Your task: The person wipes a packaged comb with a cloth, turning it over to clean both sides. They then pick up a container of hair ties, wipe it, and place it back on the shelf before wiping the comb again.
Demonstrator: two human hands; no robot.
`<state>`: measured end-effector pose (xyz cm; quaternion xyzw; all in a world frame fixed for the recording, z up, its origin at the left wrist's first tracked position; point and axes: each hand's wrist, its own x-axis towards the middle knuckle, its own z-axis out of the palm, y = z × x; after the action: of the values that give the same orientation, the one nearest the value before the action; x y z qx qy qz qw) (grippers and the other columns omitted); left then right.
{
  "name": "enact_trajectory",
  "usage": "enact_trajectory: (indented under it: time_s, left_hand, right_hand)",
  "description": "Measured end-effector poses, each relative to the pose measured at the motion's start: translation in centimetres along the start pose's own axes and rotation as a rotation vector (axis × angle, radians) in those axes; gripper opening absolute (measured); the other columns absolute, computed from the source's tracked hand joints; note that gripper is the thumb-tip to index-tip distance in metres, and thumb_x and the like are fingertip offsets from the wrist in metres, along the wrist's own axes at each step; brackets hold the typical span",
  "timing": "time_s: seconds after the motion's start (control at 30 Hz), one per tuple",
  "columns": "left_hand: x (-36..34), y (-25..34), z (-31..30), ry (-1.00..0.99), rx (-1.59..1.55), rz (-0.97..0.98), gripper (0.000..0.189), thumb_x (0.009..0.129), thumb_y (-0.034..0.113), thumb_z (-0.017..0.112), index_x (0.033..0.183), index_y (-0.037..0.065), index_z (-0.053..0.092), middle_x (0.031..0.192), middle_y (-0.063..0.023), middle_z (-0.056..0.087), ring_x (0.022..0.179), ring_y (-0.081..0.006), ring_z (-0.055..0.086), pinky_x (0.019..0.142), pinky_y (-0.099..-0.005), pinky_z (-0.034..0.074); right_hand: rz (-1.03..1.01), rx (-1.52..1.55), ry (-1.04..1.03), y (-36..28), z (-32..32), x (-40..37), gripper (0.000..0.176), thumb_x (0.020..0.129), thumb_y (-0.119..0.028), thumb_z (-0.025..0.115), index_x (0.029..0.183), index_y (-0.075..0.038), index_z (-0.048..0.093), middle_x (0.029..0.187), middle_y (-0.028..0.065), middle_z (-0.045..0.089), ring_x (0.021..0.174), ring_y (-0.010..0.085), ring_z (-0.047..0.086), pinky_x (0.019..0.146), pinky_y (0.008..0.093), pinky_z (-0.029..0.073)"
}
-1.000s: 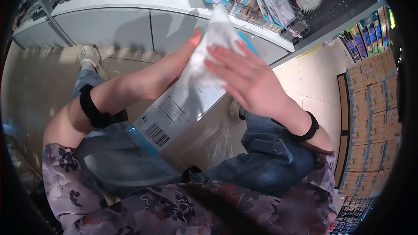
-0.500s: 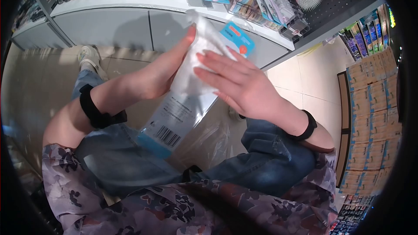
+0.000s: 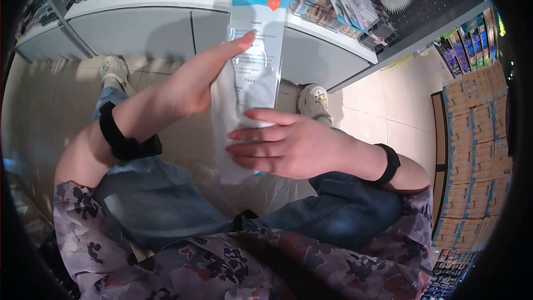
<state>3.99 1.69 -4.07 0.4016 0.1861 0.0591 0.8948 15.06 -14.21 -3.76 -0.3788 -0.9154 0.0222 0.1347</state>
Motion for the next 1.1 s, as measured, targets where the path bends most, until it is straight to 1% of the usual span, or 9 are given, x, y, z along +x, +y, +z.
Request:
enact_trajectory:
  time_s: [0.23,0.33,0.4,0.53,0.6,0.7,0.73,0.8,1.1]
  left_hand:
    - [0.8,0.0,-1.4,0.030,-0.134,0.067,0.044,0.091,0.042,0.040,0.112,0.004,0.050,0.097,-0.0095,0.060,0.087,-0.0200,0.060,0.079,-0.0348,0.049]
    - [1.0,0.2,-1.7,0.059,-0.135,0.128,0.041,0.091,0.040,0.041,0.114,0.006,0.048,0.104,-0.0029,0.058,0.094,-0.0148,0.057,0.083,-0.0312,0.045]
    - [1.0,0.3,-1.7,0.137,-0.122,0.180,0.046,0.091,0.044,0.038,0.112,0.005,0.049,0.099,-0.0093,0.060,0.092,-0.0190,0.059,0.082,-0.0333,0.048]
    - [1.0,0.4,-1.9,0.202,-0.100,0.200,0.046,0.090,0.045,0.038,0.113,0.006,0.048,0.100,-0.0076,0.060,0.094,-0.0180,0.059,0.084,-0.0330,0.047]
    - [1.0,0.6,-2.0,0.197,-0.122,0.229,0.047,0.090,0.047,0.038,0.113,0.007,0.048,0.101,-0.0060,0.060,0.094,-0.0175,0.059,0.084,-0.0327,0.047]
    - [0.8,0.9,-1.8,0.193,-0.085,0.267,0.047,0.089,0.048,0.038,0.112,0.008,0.049,0.100,-0.0046,0.060,0.094,-0.0170,0.059,0.083,-0.0319,0.047]
    - [0.8,0.9,-1.9,0.194,-0.085,0.267,0.047,0.089,0.048,0.038,0.112,0.008,0.049,0.100,-0.0046,0.060,0.094,-0.0170,0.059,0.083,-0.0319,0.047]
    - [1.0,1.1,-2.1,0.249,-0.115,0.313,0.045,0.090,0.047,0.037,0.112,0.009,0.050,0.099,-0.0048,0.061,0.094,-0.0169,0.059,0.083,-0.0318,0.047]
    - [0.8,1.5,-2.1,0.365,-0.273,0.294,0.036,0.088,0.043,0.045,0.102,0.011,0.055,0.087,-0.0036,0.061,0.081,-0.0164,0.058,0.077,-0.0334,0.046]
  right_hand:
    - [-0.040,0.110,0.003,0.0,0.6,0.1,0.017,0.069,-0.014,0.053,0.079,-0.003,0.061,0.093,0.0058,0.062,0.104,0.0185,0.052,0.103,0.0361,0.028]
    - [-0.021,0.111,-0.125,0.0,0.3,0.0,0.016,0.069,-0.013,0.055,0.081,-0.005,0.063,0.088,0.0038,0.063,0.102,0.0160,0.055,0.102,0.0360,0.032]
    - [-0.043,0.136,-0.056,0.0,0.5,-0.1,0.011,0.067,-0.015,0.057,0.070,-0.004,0.060,0.073,0.0037,0.061,0.090,0.0166,0.058,0.100,0.0346,0.034]
    - [0.001,0.200,-0.201,0.0,0.3,-0.2,0.013,0.067,-0.016,0.059,0.062,-0.005,0.055,0.062,0.0057,0.054,0.072,0.0187,0.058,0.096,0.0328,0.038]
    - [0.013,0.231,-0.082,0.1,1.4,-0.7,0.020,0.070,-0.017,0.061,0.057,-0.005,0.051,0.050,0.0063,0.046,0.054,0.0218,0.053,0.077,0.0320,0.047]
    - [0.052,0.114,-0.218,0.1,1.1,-1.0,0.024,0.074,-0.019,0.060,0.057,-0.006,0.051,0.043,0.0050,0.042,0.045,0.0243,0.050,0.056,0.0344,0.045]
    - [0.051,0.115,-0.217,0.2,1.0,-1.1,0.024,0.074,-0.019,0.060,0.057,-0.006,0.051,0.043,0.0050,0.042,0.045,0.0243,0.050,0.056,0.0344,0.045]
    - [0.241,0.006,-0.275,0.3,0.5,-1.2,0.027,0.077,-0.023,0.059,0.056,-0.007,0.052,0.042,0.0051,0.042,0.043,0.0263,0.049,0.046,0.0366,0.040]
    - [0.927,-0.057,-0.487,2.1,-0.8,-2.0,0.041,0.085,-0.037,0.046,0.064,-0.004,0.059,0.055,0.0133,0.055,0.060,0.0309,0.057,0.054,0.0399,0.045]
